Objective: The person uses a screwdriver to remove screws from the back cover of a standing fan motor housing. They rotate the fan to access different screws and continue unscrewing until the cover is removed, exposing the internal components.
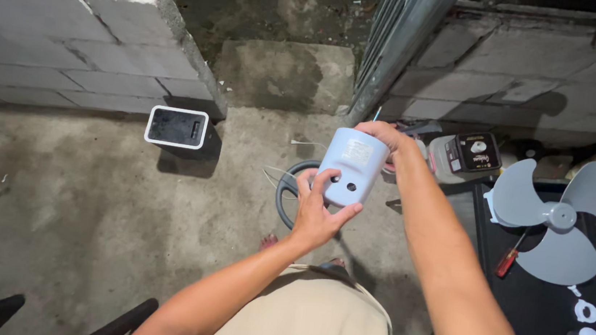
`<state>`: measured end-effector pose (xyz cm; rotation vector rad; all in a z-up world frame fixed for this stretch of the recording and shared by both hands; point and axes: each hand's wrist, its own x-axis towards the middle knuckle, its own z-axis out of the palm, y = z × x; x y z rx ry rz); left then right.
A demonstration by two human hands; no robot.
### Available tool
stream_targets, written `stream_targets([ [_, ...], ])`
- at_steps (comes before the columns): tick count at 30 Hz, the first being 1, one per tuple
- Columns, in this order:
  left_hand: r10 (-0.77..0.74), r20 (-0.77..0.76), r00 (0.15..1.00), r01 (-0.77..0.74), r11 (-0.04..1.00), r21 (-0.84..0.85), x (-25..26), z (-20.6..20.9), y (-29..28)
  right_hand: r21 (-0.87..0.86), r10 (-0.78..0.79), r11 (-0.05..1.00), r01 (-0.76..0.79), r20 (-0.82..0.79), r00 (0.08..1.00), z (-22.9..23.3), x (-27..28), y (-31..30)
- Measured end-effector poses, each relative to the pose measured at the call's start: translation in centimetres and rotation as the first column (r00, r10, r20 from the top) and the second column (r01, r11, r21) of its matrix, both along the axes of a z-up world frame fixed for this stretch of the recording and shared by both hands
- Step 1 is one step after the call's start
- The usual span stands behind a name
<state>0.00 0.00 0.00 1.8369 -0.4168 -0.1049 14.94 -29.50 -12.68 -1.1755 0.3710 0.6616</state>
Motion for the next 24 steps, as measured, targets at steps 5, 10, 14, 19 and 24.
stream_targets([
  [5, 0.015, 0.083, 0.996, -0.02, 0.998, 0.063, -0.2, 0.2, -0.3, -0.201, 0.094, 0.977, -0.071, 0.106, 0.99, 4.5, -0.7, 1.6],
  [10, 0.004, 0.09, 0.996, -0.018, 0.988, 0.151, 1.9, 0.5, -0.9, -0.309, -0.126, 0.927, 0.215, 0.282, 0.951, 5.4, -1.5, 0.4],
  [14, -0.04, 0.026, 0.999, 0.035, 0.983, 0.182, 3.0, 1.0, -1.3, 0.103, -0.64, 0.766, 0.634, 0.216, 0.738, 5.2, -3.2, -0.8],
  [19, -0.083, 0.065, 0.994, 0.074, 0.988, 0.134, 3.7, 0.8, -1.0, -0.082, -0.687, 0.574, 0.815, 0.493, 0.533, 6.3, -7.4, 0.5],
  [24, -0.191, 0.17, 0.967, 0.192, 0.981, 0.01, 4.8, -1.2, -0.4, -0.28, -0.351, 0.556, 0.783, 0.774, 0.526, 7.0, -13.1, 5.9],
])
